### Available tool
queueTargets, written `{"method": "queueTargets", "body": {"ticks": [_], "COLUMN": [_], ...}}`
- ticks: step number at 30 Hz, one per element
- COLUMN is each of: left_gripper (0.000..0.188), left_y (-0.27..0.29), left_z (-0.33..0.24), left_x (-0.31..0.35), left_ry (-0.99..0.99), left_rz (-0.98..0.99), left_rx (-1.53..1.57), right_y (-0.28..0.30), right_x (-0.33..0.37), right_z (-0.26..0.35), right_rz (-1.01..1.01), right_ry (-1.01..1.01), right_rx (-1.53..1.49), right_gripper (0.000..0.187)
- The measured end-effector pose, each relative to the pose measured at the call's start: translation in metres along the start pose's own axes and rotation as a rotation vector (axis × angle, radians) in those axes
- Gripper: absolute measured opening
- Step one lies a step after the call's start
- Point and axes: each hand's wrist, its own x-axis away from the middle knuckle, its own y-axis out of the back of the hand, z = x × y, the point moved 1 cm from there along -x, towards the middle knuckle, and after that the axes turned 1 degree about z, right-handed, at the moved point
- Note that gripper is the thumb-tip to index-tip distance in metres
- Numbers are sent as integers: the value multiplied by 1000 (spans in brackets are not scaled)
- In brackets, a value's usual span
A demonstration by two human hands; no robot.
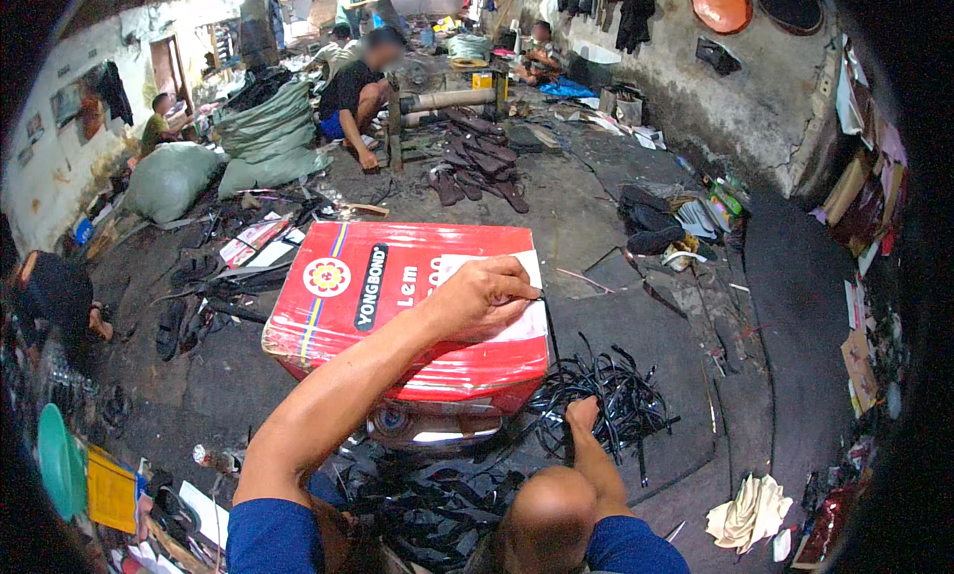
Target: The person repeatedly cuts short lengths from a black strap using a small blade, placing the cut pieces into a pile on the floor. The person works while seated on the floor in a cluttered workshop.
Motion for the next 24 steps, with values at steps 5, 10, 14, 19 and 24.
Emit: {"method": "queueTargets", "body": {"ticks": [5, 10, 14, 19, 24], "left_gripper": [11, 26, 35, 46, 49], "left_y": [-2, 1, 0, -1, 1], "left_z": [3, -6, -17, -11, -16], "left_x": [-1, 1, 0, 9, 8], "left_ry": [-140, -261, -200, -93, -137], "left_rz": [-54, 111, 109, 46, 43], "left_rx": [-79, -353, -455, -355, -367], "right_y": [24, 29, 81, 116, 36], "right_x": [-8, -24, -39, 15, 140], "right_z": [-12, -30, -43, -18, -14], "right_rz": [-33, -125, -419, -659, 527], "right_ry": [14, 6, -10, 21, 513], "right_rx": [107, 184, 359, 508, 51], "right_gripper": [42, 38, 25, 28, 39]}}
